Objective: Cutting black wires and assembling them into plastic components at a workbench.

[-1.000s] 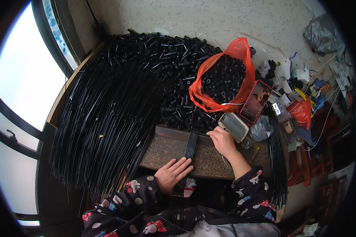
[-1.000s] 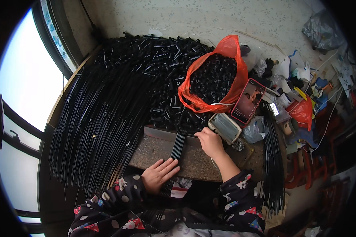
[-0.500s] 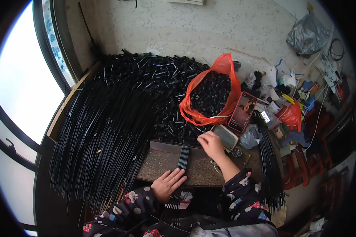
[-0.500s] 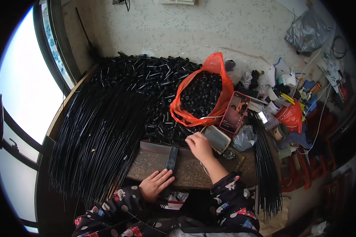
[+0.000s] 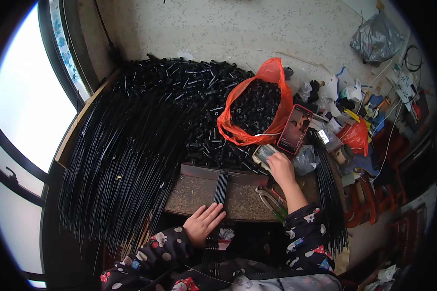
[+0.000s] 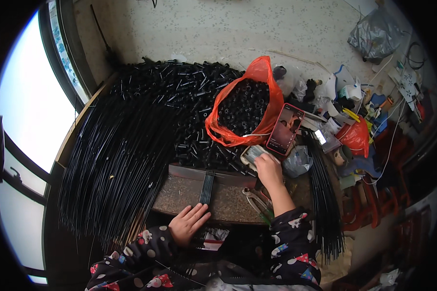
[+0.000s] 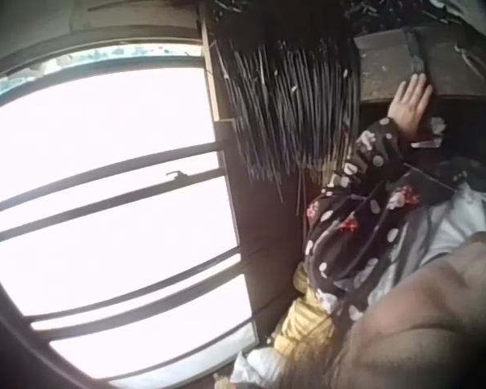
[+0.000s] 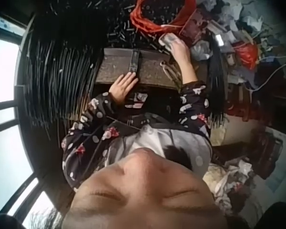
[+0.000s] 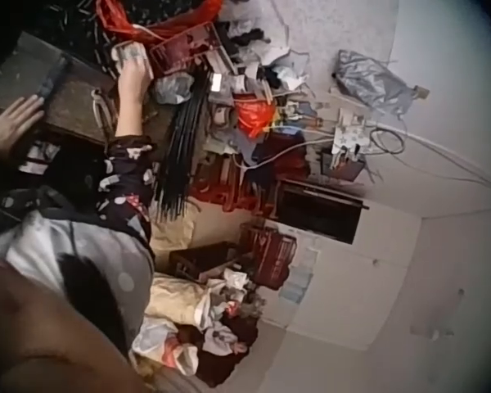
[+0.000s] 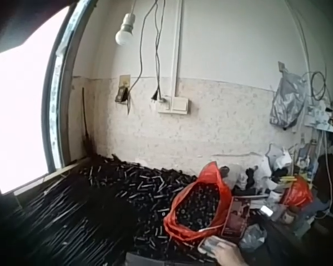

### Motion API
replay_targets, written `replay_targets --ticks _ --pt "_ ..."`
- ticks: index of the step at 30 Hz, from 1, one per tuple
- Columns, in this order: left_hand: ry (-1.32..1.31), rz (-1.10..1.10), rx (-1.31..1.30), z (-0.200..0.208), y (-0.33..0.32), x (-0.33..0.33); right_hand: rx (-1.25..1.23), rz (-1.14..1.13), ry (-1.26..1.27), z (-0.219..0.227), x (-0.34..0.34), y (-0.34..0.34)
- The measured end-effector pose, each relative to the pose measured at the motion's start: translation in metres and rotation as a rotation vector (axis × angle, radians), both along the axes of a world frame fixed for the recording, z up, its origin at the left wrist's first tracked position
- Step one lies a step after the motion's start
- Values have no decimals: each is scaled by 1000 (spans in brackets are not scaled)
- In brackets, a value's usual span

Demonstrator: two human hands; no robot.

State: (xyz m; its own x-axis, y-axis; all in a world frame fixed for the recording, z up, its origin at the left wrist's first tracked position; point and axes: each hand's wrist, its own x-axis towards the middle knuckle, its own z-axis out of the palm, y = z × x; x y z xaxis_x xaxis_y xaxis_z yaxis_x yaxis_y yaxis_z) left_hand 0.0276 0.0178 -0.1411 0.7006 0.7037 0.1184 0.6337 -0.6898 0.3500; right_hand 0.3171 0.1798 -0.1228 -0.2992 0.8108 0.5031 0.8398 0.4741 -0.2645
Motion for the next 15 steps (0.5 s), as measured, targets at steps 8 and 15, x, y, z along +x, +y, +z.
replay_targets --ticks 8,15 --pt "31 -30 10 -5 8 2 -194 199 -11 -17 -64 -23" --pt "21 -26 -55 -4 8 -1 -262 157 14 -17 -64 -20"
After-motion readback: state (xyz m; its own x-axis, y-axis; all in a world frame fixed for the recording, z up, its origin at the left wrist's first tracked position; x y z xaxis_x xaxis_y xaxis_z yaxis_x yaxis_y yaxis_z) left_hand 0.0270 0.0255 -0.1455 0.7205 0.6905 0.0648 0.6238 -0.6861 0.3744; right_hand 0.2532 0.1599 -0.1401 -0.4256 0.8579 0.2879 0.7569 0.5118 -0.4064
